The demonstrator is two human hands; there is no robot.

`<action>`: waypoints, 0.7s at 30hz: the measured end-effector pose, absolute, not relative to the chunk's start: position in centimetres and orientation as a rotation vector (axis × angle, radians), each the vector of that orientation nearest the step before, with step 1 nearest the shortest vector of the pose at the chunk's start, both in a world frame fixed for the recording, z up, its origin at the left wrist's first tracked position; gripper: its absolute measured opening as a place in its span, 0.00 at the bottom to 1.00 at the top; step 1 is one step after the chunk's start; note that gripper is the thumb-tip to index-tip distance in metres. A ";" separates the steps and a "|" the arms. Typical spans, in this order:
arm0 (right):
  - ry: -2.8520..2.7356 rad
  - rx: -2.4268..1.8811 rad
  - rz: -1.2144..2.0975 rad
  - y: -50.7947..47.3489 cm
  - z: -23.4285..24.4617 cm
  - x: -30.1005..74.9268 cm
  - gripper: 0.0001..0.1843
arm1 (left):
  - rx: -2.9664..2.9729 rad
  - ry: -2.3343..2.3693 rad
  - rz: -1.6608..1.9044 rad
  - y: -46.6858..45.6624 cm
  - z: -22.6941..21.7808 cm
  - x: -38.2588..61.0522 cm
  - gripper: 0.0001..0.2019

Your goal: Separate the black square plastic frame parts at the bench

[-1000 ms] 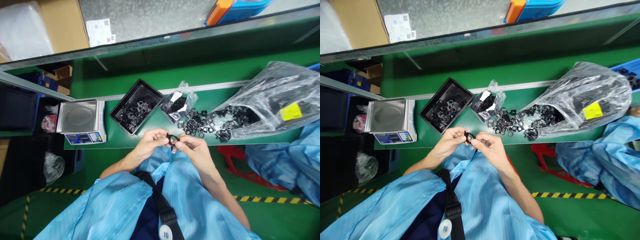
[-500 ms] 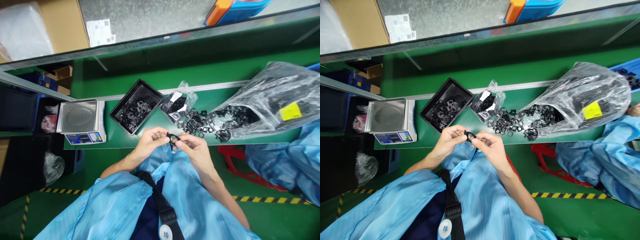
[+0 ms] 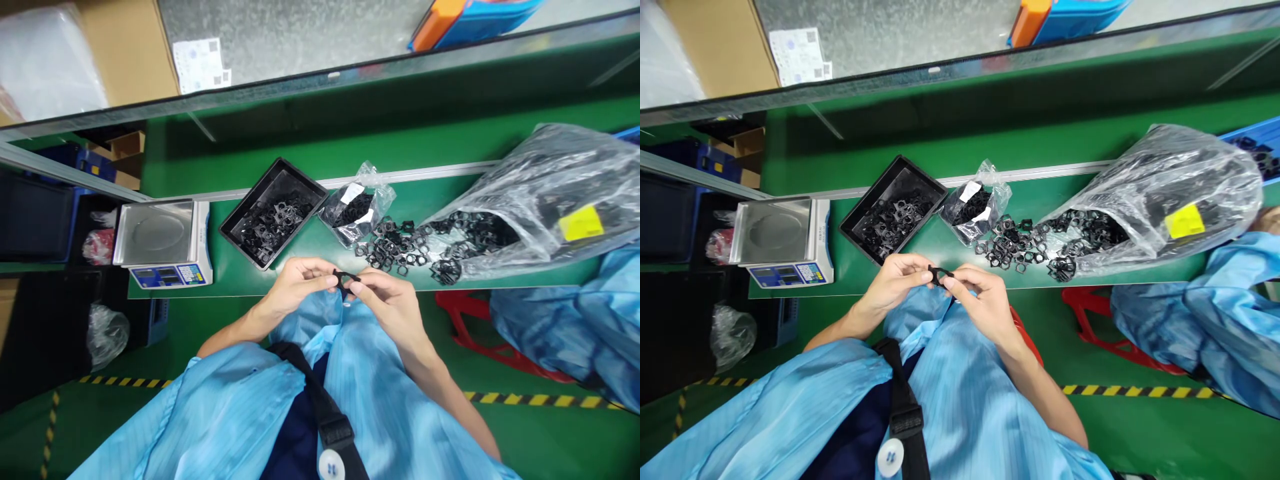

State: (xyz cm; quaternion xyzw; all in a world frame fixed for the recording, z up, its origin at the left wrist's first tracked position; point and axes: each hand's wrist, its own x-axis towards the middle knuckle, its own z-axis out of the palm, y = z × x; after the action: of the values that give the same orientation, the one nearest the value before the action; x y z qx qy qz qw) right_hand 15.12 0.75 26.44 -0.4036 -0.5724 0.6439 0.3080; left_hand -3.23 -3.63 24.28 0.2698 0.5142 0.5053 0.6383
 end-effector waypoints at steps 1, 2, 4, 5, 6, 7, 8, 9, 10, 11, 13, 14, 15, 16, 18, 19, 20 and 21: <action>-1.517 -1.070 1.701 0.8 26.5 15.1 0.19 | 0.622 1.161 1.135 -3.6 24.2 -3.3 0.20; -1.518 -1.074 1.698 0.8 26.5 15.1 0.19 | 0.631 1.151 1.118 -3.6 24.2 -3.5 0.20; -1.523 -1.086 1.683 0.8 26.6 15.2 0.19 | 0.659 1.135 1.087 -3.5 24.2 -3.7 0.20; -1.528 -1.092 1.674 0.8 26.6 15.2 0.19 | 0.679 1.130 1.074 -3.5 24.2 -3.8 0.20; -1.531 -1.097 1.668 0.8 26.5 15.2 0.18 | 0.701 1.126 1.064 -3.5 24.2 -3.8 0.19; -1.532 -1.100 1.666 0.8 26.5 15.3 0.18 | 0.723 1.123 1.056 -3.5 24.3 -3.9 0.19; -1.531 -1.102 1.667 0.8 26.5 15.3 0.17 | 0.747 1.121 1.050 -3.4 24.4 -4.0 0.19; -1.529 -1.106 1.671 0.8 26.4 15.4 0.17 | 0.772 1.118 1.042 -3.4 24.4 -4.1 0.19; -1.529 -1.109 1.676 0.8 26.4 15.4 0.17 | 0.794 1.114 1.033 -3.4 24.5 -4.2 0.19; -1.530 -1.112 1.678 0.8 26.4 15.4 0.17 | 0.813 1.108 1.021 -3.4 24.6 -4.3 0.19; -1.540 -1.118 1.667 0.8 26.4 15.3 0.18 | 0.830 1.088 0.992 -3.3 24.7 -4.5 0.19; -1.543 -1.118 1.666 0.8 26.4 15.3 0.18 | 0.826 1.075 0.979 -3.3 24.7 -4.6 0.19; -1.542 -1.118 1.670 0.7 26.4 15.2 0.19 | 0.814 1.060 0.967 -3.3 24.7 -4.7 0.19; -1.532 -1.117 1.686 0.7 26.4 15.1 0.19 | 0.794 1.043 0.957 -3.3 24.6 -4.8 0.19; -1.475 -1.108 1.748 0.6 26.4 15.0 0.18 | 0.741 0.997 0.944 -3.4 24.4 -4.9 0.20; -1.433 -1.098 1.790 0.6 26.3 14.9 0.18 | 0.716 0.973 0.941 -3.4 24.3 -4.9 0.20; -1.391 -1.087 1.832 0.7 26.2 14.8 0.17 | 0.699 0.958 0.942 -3.4 24.2 -4.9 0.21; -1.352 -1.076 1.867 0.7 26.1 14.8 0.17 | 0.694 0.959 0.949 -3.5 24.1 -4.9 0.21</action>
State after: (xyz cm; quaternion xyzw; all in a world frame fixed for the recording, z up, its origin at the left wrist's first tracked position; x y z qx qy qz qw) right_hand 14.79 0.71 26.12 -0.4041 -0.5079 0.7014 0.2947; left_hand -4.87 -3.48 24.13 0.3145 0.4346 0.4302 0.7260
